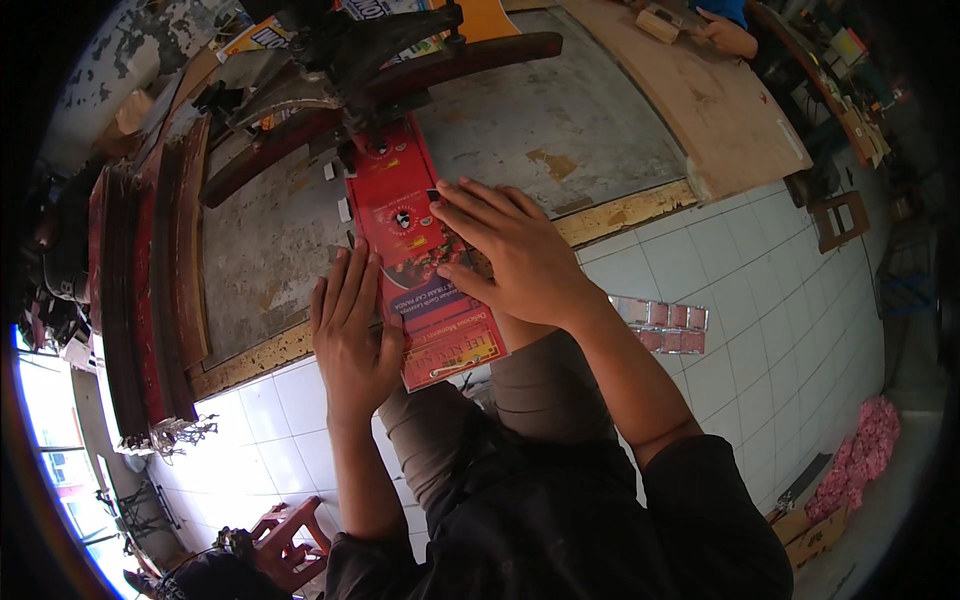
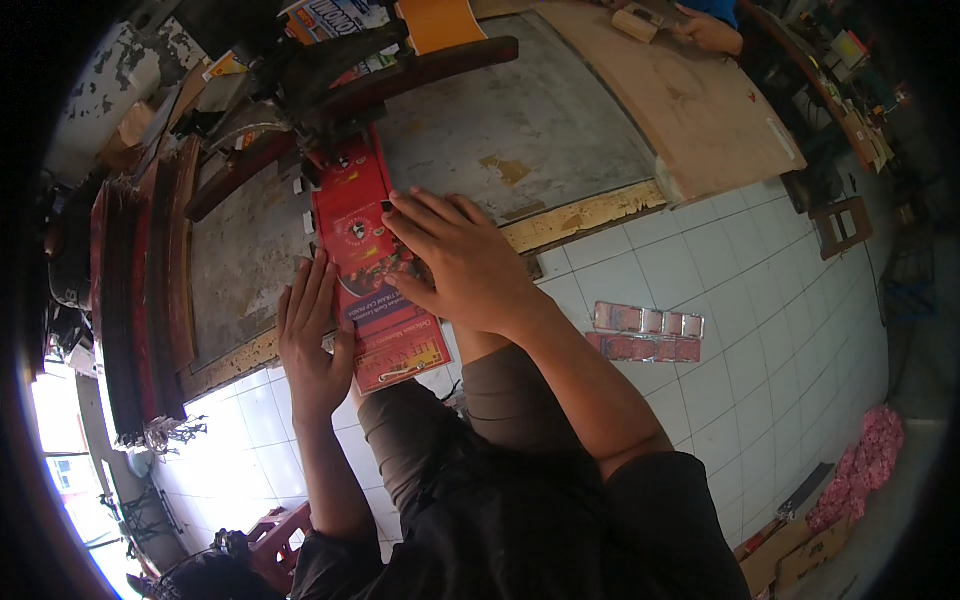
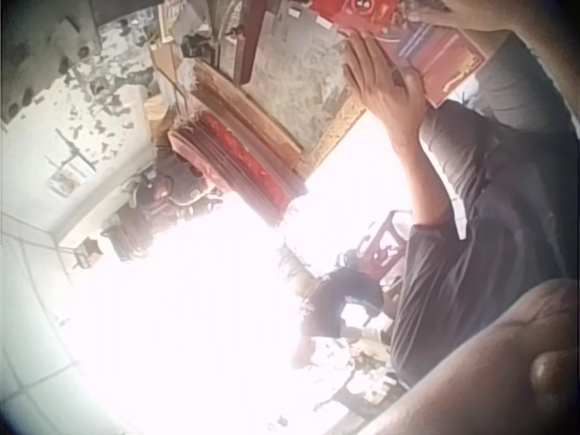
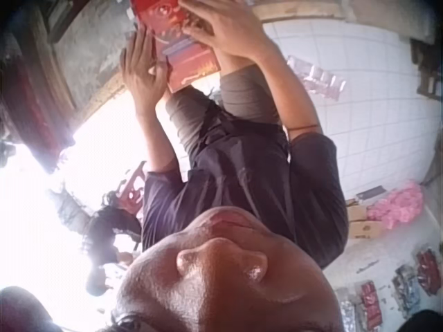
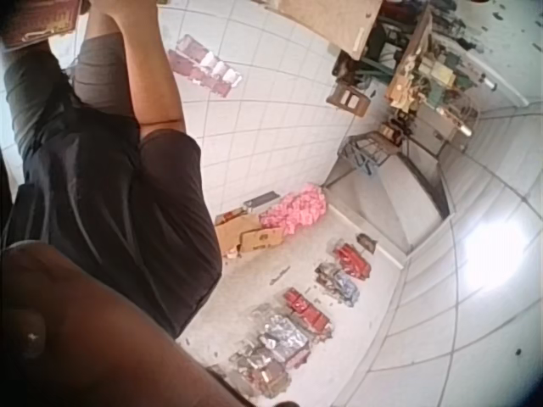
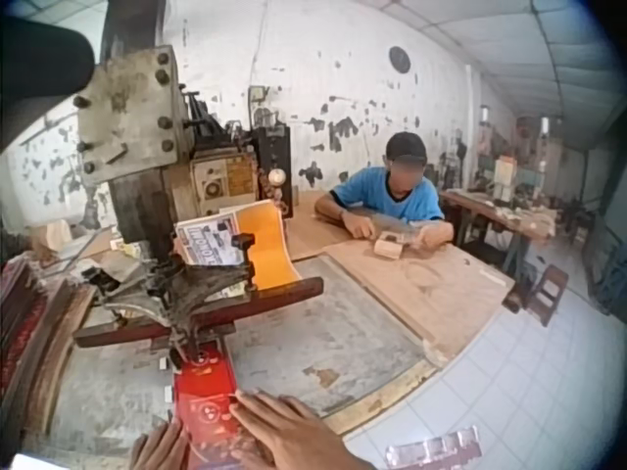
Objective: The person places long red packaging strips onto a jig, aligns them, and uses a wooden block to press white stickers onto the packaging material.
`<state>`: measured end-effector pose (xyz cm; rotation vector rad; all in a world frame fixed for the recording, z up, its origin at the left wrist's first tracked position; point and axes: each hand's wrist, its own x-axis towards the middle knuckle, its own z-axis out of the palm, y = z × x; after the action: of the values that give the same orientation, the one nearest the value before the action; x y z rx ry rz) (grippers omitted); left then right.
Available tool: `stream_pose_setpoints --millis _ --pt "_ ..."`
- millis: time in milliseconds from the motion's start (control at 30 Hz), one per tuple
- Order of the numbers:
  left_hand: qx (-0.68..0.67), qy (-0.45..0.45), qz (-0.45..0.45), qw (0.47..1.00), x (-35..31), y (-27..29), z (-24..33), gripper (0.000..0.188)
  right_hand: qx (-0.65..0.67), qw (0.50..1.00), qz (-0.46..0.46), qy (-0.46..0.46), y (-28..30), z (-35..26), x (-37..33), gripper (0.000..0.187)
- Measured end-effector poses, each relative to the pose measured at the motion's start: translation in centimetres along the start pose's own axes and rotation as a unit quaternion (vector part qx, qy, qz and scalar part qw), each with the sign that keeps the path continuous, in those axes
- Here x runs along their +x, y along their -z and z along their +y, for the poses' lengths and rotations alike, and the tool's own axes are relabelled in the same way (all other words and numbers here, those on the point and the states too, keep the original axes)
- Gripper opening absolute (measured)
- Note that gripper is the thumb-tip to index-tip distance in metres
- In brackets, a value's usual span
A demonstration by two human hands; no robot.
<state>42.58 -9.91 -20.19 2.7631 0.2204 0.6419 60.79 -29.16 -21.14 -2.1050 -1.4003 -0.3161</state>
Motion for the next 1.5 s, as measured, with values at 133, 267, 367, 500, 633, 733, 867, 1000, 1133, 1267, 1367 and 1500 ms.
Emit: stream_pose_setpoints --millis 133,267,367,500,633,733,867,1000,1133,1267,1367,1500 --pt "-0.002 -0.002 0.006 1.0 -0.1 0.1 0.0 0.07 0.009 1.0 -0.008 -0.003 0.2 -0.2 0.2 0.067" --pt "-0.01 0.008 0.005 1.0 -0.1 0.3 0.2 0.063 0.016 1.0 -0.018 -0.006 0.4 -0.4 0.4 0.068" --pt "-0.014 0.008 0.011 1.0 0.0 0.4 0.5 0.063 0.019 0.999 -0.029 -0.011 0.8 -0.5 0.4 0.066" --pt "-0.019 0.004 0.021 1.0 -0.2 0.1 -0.2 0.072 0.013 0.999 -0.035 -0.013 1.0 -0.7 0.5 0.066" --pt "-0.031 0.008 0.028 0.999 -0.5 0.1 -0.4 0.071 0.01 0.999 -0.045 -0.013 1.2 -1.0 0.8 0.066" --pt "-0.046 0.015 0.031 0.998 -0.6 0.3 -0.1 0.07 0.014 0.998 -0.058 -0.026 1.3 -1.0 0.9 0.065" --pt "-0.049 0.007 0.043 0.998 -0.6 0.0 -0.2 0.067 0.018 0.997 -0.066 -0.034 1.3 -0.8 0.7 0.064" --pt "-0.048 0.006 0.051 0.998 -0.7 -0.1 -0.4 0.066 0.019 0.997 -0.073 -0.035 1.4 -0.9 1.0 0.065" --pt "-0.047 0.005 0.053 0.997 -0.7 -0.2 -0.4 0.065 0.014 0.996 -0.078 -0.037 1.4 -1.0 1.0 0.066" --pt "-0.046 0.004 0.05 0.998 -0.6 -0.1 -0.4 0.066 0.015 0.996 -0.08 -0.037 1.4 -0.8 0.9 0.066" --pt "-0.045 0.002 0.049 0.998 -0.7 -0.1 -0.4 0.067 0.012 0.996 -0.078 -0.037 1.4 -0.8 0.8 0.066" --pt "-0.041 0.001 0.05 0.998 -0.8 -0.1 -0.5 0.068 0.019 0.996 -0.076 -0.032 1.3 -0.8 0.8 0.066"
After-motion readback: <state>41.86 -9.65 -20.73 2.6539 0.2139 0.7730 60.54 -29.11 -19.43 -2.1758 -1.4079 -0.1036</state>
